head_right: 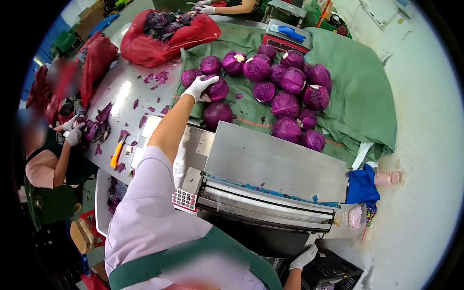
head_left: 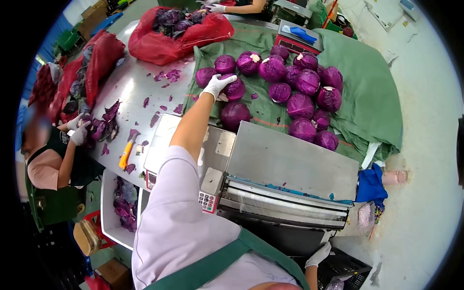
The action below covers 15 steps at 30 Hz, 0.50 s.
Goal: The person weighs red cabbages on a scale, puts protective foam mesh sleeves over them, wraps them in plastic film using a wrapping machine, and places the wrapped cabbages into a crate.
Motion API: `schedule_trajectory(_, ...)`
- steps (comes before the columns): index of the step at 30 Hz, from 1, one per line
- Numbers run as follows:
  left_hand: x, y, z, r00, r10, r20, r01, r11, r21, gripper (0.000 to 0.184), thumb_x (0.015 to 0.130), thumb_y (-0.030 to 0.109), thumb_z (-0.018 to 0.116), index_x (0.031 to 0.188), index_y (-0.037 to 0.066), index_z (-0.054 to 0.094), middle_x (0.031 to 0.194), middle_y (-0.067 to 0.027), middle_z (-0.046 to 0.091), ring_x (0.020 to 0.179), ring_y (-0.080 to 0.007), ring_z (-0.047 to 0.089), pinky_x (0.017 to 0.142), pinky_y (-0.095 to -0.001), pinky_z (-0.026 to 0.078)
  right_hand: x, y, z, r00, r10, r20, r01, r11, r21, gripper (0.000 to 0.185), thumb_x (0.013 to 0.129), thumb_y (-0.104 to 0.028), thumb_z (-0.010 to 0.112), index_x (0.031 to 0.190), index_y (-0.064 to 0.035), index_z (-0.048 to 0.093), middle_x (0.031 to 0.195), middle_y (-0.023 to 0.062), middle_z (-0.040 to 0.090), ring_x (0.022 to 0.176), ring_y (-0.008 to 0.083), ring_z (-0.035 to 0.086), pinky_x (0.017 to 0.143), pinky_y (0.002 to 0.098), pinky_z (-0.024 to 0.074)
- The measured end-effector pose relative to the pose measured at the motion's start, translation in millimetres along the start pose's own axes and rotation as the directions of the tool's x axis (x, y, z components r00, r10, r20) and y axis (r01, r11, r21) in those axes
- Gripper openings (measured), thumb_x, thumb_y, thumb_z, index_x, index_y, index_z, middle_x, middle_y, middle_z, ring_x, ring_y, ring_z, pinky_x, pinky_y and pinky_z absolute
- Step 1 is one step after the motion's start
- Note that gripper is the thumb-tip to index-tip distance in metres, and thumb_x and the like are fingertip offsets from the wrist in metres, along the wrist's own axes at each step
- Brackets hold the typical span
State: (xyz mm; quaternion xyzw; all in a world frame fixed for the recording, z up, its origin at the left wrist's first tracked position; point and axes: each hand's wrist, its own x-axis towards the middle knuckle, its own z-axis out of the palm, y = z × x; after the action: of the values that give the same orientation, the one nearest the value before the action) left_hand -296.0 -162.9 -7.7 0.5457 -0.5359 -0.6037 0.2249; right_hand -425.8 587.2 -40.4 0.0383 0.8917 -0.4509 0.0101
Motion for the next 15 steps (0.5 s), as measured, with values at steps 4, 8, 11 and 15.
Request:
schedule_trajectory(4, -51, 20, -14, 0.994, 0.102, 0.028, -0.083, 0.917, -0.391, 0.077, 0.069, 0.05, 0.081, 0.127, 0.008, 0.05, 0.112, -0.0118, 0.063, 0.08, -0.0265, 0.067, 0.06, -0.045, 0.055, -9, -21, 6, 0.999, -0.005, -0.044, 0.007, 0.999, 0.045, 0.033, 0.099, -0.023, 0.04, 0.076, -0.0007, 0.05, 0.073, 0.0034, 0.045, 0.068, 0.0165, 0.041, 0.065, 0.0318, 0.0377)
schedule_trajectory(8, -119, 11, -48, 0.885, 0.364, -0.289, -0.459, 0.782, -0.422, 0.065, 0.077, 0.034, 0.08, 0.124, -0.001, 0.052, 0.113, -0.0125, 0.062, 0.096, -0.0183, 0.062, 0.084, -0.0314, 0.052, -4, -9, 5, 1.0, -0.005, -0.029, 0.005, 1.0, 0.019, 0.034, 0.099, -0.024, 0.041, 0.076, -0.0005, 0.05, 0.073, 0.0031, 0.045, 0.068, 0.0166, 0.04, 0.065, 0.0318, 0.0372)
schedule_trajectory(11, -184, -30, -74, 0.7, 0.541, -0.466, -0.668, 0.727, -0.159, 0.076, 0.074, 0.025, 0.083, 0.132, -0.004, 0.044, 0.121, -0.0157, 0.056, 0.106, -0.0205, 0.058, 0.096, -0.0324, 0.046, -4, -17, -1, 0.997, 0.023, 0.069, -0.026, 0.998, 0.055, 0.035, 0.1, -0.024, 0.04, 0.078, 0.0005, 0.05, 0.074, 0.0033, 0.046, 0.069, 0.0161, 0.039, 0.066, 0.0313, 0.0371)
schedule_trajectory(15, -259, -83, -78, 0.581, 0.612, -0.536, -0.645, 0.748, 0.155, 0.082, 0.071, 0.02, 0.083, 0.138, 0.0, 0.039, 0.13, -0.0162, 0.046, 0.122, -0.0264, 0.047, 0.105, -0.0366, 0.038, 12, 13, -4, 0.986, -0.029, 0.162, 0.017, 0.997, 0.075, 0.033, 0.1, -0.024, 0.04, 0.085, 0.0025, 0.053, 0.08, 0.0039, 0.05, 0.074, 0.0163, 0.043, 0.071, 0.0311, 0.0395)
